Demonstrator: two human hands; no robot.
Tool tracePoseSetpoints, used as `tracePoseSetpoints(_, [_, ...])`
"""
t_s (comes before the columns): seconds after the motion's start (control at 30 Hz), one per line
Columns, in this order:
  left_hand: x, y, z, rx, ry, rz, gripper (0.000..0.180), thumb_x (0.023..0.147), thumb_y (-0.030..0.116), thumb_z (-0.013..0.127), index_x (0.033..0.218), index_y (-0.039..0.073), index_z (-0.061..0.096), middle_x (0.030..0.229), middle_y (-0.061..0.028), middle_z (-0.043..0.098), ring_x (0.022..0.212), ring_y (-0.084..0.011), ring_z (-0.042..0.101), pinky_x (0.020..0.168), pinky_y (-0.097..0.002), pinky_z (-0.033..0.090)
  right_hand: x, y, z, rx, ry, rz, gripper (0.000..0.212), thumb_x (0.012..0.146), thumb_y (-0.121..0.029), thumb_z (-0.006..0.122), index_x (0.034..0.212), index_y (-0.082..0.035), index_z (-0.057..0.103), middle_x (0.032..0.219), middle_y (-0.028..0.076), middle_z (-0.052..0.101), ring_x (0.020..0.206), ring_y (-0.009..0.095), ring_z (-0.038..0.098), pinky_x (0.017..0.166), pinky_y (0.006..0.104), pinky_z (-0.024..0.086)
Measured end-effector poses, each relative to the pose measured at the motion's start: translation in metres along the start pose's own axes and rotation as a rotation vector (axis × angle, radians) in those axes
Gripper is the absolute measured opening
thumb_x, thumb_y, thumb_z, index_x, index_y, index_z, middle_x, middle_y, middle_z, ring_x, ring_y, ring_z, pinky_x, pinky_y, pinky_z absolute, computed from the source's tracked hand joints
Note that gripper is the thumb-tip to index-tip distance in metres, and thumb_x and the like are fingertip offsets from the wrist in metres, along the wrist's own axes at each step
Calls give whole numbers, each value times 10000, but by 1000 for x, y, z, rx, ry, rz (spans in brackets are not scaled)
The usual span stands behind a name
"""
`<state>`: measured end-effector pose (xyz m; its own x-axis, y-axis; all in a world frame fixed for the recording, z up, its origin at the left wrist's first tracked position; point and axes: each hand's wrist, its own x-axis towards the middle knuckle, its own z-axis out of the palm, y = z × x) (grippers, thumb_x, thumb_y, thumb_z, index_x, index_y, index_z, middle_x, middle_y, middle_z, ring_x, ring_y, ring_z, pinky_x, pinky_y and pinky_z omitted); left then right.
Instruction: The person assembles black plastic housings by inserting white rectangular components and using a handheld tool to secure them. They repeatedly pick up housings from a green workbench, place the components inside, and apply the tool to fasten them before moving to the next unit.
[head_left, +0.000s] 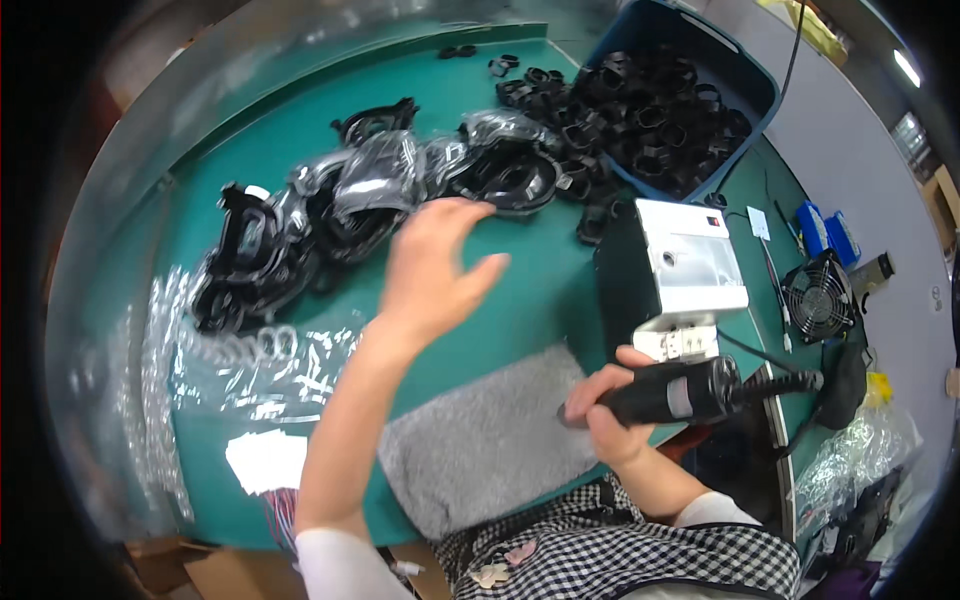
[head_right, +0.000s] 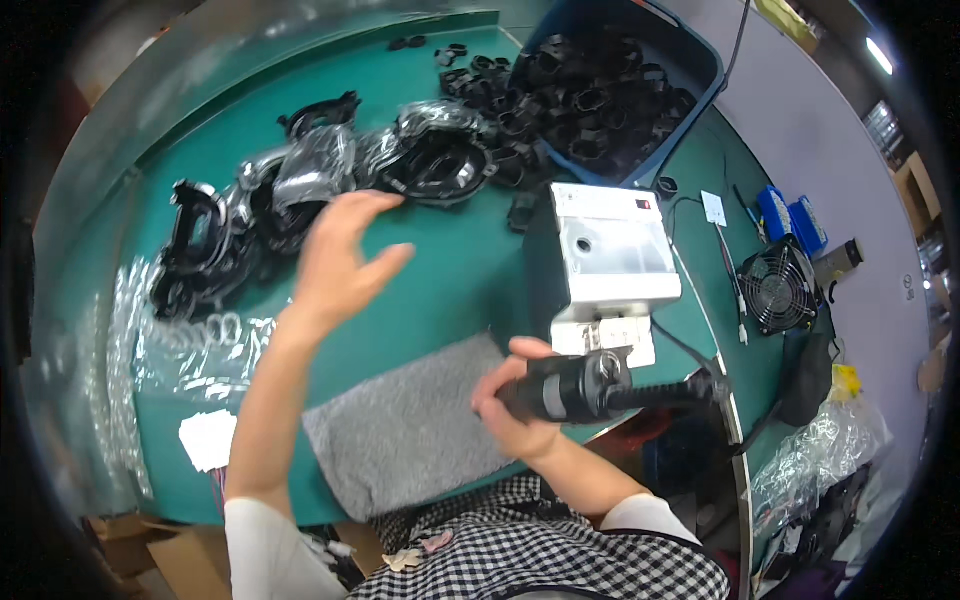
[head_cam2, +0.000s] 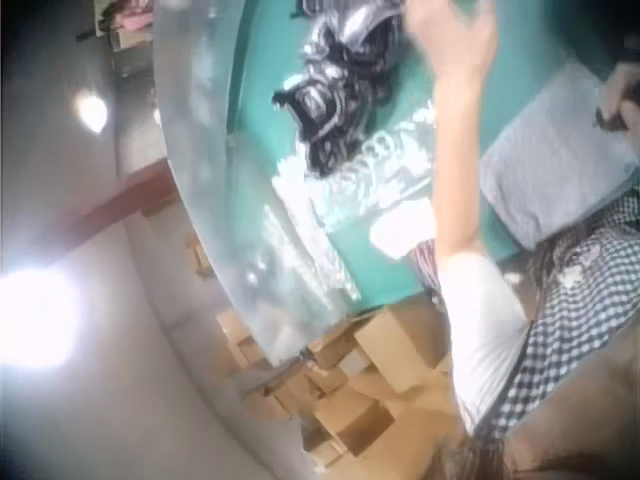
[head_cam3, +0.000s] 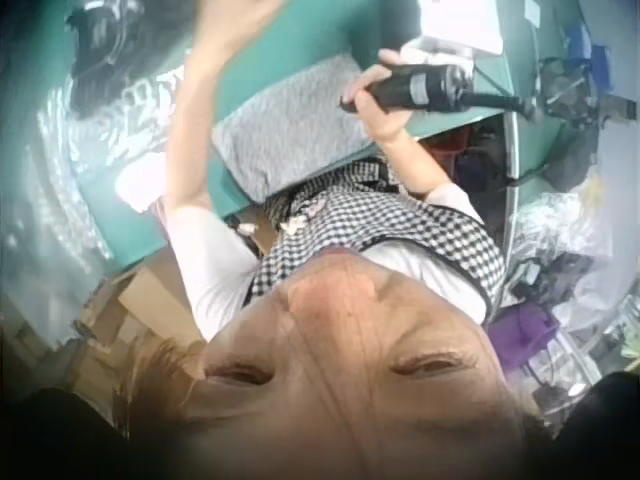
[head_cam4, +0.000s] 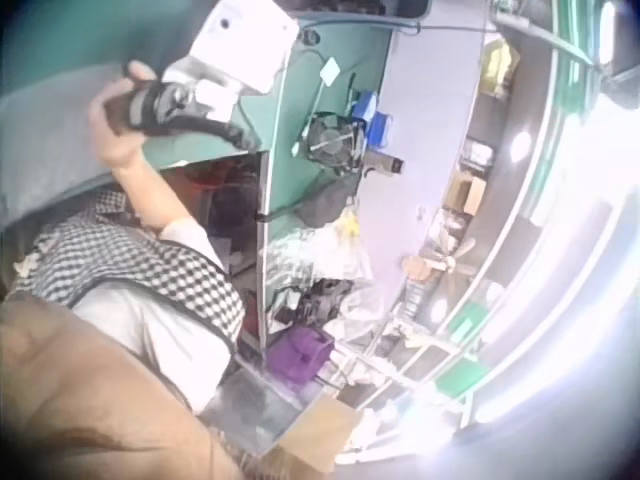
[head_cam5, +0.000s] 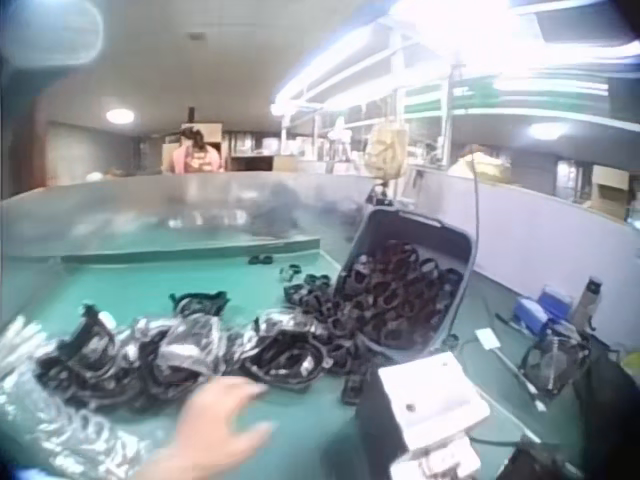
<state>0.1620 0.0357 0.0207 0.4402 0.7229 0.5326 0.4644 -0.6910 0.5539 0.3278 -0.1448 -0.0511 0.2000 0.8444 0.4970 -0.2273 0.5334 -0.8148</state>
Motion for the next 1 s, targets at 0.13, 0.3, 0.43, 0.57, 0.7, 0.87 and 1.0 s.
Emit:
tracePoseSetpoints(0.13, [83,-23,120,313,-190,140,574,672,131,714,1221,160,549,1316,-119,458,1232,-326,416,1022,-515,318,2,-12,-4,41,5,189,741,845,-273,697,1366,-86,204,758,115,579,740,246,591,757,425,496])
tracePoseSetpoints(0.3, [115,-9,170,542,-460,35,546,715,29,634,1220,224,567,1354,-119,414,1206,-357,421,975,-562,368,28,-46,-16,142,-184,361,617,907,-105,599,1421,-214,277,944,134,589,938,275,569,919,506,407])
tracePoseSetpoints(0.43, [105,-18,158,443,-599,93,395,752,17,573,1109,173,639,1212,-107,478,1061,-310,492,900,-424,445,10,-17,-19,172,-139,122,680,830,-28,653,1384,-93,264,884,148,602,828,255,603,814,455,485])
tracePoseSetpoints(0.57, [36,-12,97,357,-656,138,386,748,-11,563,1105,117,633,1213,-102,479,1081,-288,497,886,-387,451,9,-19,-18,147,-117,94,703,800,-37,692,1366,-66,277,850,144,607,776,243,613,771,425,515])
tracePoseSetpoints(0.7, [-9,-13,48,311,-383,190,551,677,-18,655,1201,131,568,1282,-95,472,1199,-307,447,990,-428,371,6,-23,-20,150,-102,177,705,809,-56,696,1375,-100,278,853,134,606,775,227,606,769,407,517])
tracePoseSetpoints(0.87, [-27,-52,34,466,-205,12,545,639,31,734,1155,112,577,1136,-94,564,1123,-274,514,1015,-439,327,7,-4,-7,114,51,83,575,805,7,638,1296,0,340,803,93,599,698,152,598,636,272,500])
tracePoseSetpoints(1.0, [-19,-36,7,153,-100,-103,274,710,84,725,954,27,614,856,-114,630,826,-252,605,722,-336,466,36,-28,11,-117,121,426,423,743,-48,703,1114,17,511,823,72,611,691,131,575,639,259,467])
